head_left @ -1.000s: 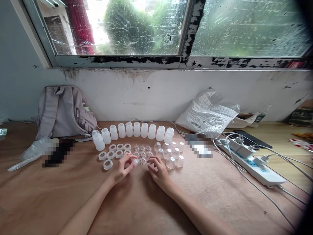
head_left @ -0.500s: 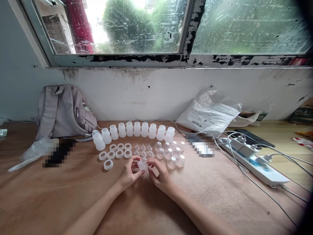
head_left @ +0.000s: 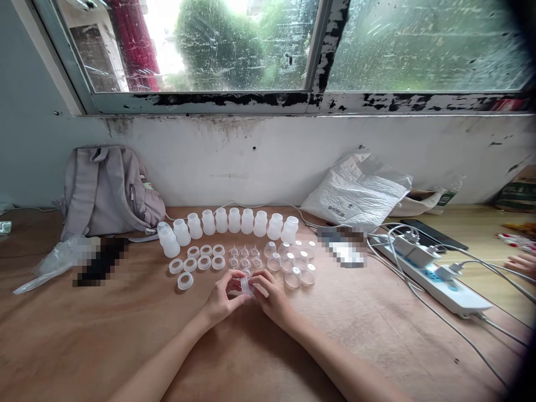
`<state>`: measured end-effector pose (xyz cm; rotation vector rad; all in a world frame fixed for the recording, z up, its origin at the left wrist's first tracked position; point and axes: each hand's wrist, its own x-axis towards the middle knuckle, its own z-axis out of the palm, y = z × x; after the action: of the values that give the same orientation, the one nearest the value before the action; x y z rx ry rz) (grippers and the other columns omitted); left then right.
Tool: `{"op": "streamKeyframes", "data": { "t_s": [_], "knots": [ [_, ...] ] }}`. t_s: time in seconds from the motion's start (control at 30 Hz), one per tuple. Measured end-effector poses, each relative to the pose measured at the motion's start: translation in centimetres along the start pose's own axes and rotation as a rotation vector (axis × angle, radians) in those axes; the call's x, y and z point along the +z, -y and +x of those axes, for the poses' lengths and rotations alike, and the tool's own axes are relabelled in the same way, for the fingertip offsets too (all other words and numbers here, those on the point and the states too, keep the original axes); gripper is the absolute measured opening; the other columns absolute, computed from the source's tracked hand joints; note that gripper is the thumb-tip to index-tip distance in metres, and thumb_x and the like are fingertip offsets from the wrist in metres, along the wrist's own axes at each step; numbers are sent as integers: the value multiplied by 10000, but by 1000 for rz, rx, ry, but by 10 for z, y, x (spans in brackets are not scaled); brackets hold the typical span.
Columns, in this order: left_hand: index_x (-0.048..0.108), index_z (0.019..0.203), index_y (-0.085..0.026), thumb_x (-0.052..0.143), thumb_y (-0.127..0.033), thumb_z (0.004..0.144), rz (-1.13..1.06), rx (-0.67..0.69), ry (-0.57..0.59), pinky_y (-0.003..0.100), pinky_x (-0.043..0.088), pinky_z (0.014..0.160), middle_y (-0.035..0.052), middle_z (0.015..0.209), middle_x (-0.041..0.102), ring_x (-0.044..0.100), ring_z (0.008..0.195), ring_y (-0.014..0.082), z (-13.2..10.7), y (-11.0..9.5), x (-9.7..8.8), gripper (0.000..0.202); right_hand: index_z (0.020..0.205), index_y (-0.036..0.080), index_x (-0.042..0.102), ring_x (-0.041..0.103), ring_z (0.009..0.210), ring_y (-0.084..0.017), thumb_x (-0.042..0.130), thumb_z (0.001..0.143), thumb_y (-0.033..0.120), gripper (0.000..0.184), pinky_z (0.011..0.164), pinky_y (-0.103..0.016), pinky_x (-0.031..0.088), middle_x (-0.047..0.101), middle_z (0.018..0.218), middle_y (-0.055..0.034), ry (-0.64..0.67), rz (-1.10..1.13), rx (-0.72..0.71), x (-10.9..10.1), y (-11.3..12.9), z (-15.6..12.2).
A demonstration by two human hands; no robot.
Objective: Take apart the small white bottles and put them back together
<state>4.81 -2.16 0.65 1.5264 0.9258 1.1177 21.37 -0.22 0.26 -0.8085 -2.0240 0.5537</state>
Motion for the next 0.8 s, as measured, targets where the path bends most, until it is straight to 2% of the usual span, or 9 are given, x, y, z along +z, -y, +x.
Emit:
{"op": "streamKeyframes", "data": {
  "t_s": [0.4,0.57,0.7,0.8],
  "knots": [
    [475,1001,-177,606,-235,708,-13,0,37,347,471,814,61,949,598,582,902,187,-1,-1,0,326,885,206,569,518,767,-150,422,800,105,197,650,-261,432,519,842,-50,89,81,8,-4,-2,2],
    [475,1014,-173,594,-236,723,8,1,76,344,477,810,65,961,592,580,903,182,-1,-1,0,321,817,188,563,505,711,-132,426,774,83,178,585,-231,418,510,821,-43,138,79,23,-2,-3,1],
    [491,1030,-193,589,-264,730,73,24,61,341,479,802,68,1006,562,567,906,178,-1,-1,-1,323,799,189,505,485,644,-117,444,717,52,170,566,-228,407,508,743,-12,26,80,103,4,-6,-1],
    [558,994,-221,614,-304,704,235,98,4,343,460,815,73,1095,486,514,981,204,0,1,-3,306,836,193,459,473,589,-101,497,696,89,179,533,-217,402,501,715,12,-50,134,202,6,-8,-1]
  ]
}}
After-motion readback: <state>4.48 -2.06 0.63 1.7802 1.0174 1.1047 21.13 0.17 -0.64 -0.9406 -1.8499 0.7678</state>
